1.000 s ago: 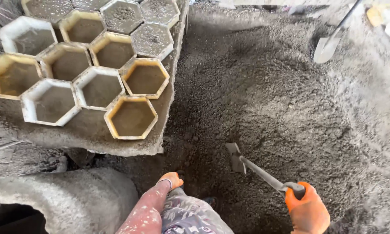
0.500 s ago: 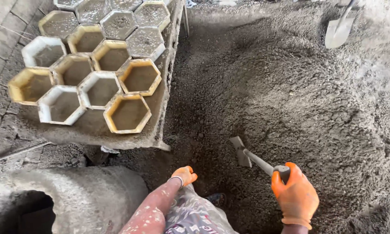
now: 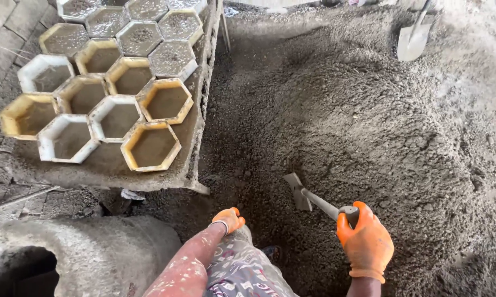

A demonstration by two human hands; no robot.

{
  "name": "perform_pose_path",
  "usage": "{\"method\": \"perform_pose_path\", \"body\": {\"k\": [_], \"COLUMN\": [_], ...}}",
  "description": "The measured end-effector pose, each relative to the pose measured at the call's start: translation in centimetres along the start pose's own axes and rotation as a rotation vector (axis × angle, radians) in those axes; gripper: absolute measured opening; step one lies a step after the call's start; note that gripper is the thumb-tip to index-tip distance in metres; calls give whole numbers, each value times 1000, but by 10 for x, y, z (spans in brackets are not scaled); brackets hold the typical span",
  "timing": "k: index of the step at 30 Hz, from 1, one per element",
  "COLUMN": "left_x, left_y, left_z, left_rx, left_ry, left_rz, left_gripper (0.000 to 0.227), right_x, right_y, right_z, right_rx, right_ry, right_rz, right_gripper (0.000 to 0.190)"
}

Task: Filling hexagonal paving stone molds with a wet concrete mixture using a shovel and trowel.

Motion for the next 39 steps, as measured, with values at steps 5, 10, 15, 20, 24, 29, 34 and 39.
{"method": "perform_pose_path", "body": {"k": [5,10,15,20,24,29,34,39], "left_x": [-26,-30,5,20,24,14,15,16], "left_y": [-6,-29,-24,-38,-49,-73,-67,-25], "left_z": [21,41,30,25,10,-28,-80,-143], "left_rx": [16,88,59,52,106,162,175,268], "left_ry": [11,-35,-54,-88,-92,12,130,282], "left_rz": [47,89,76,83,74,95,150,228], "left_gripper": [55,57,57,52,47,45,48,54], "right_x": [-8,-4,-1,2,7,8,11,-4], "right_y": [8,8,5,12,20,46,71,119], "right_z": [1,-2,-1,-2,-2,-8,-21,-39], "right_rx": [-27,-48,-24,-9,7,54,152,466], "right_ry": [-47,-96,-34,2,63,110,163,273], "right_rz": [-11,-27,-5,43,52,49,45,-117], "right_gripper": [42,46,47,49,51,55,53,38]}}
Point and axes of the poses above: each hand's wrist, its own z-axis away from the middle knuckle, its own y-axis out of the palm, x = y × z, the point moved 9 cm from there along -z, towards the middle knuckle, and after that the axes turned 11 degrees about y, right-handed, at the moved point
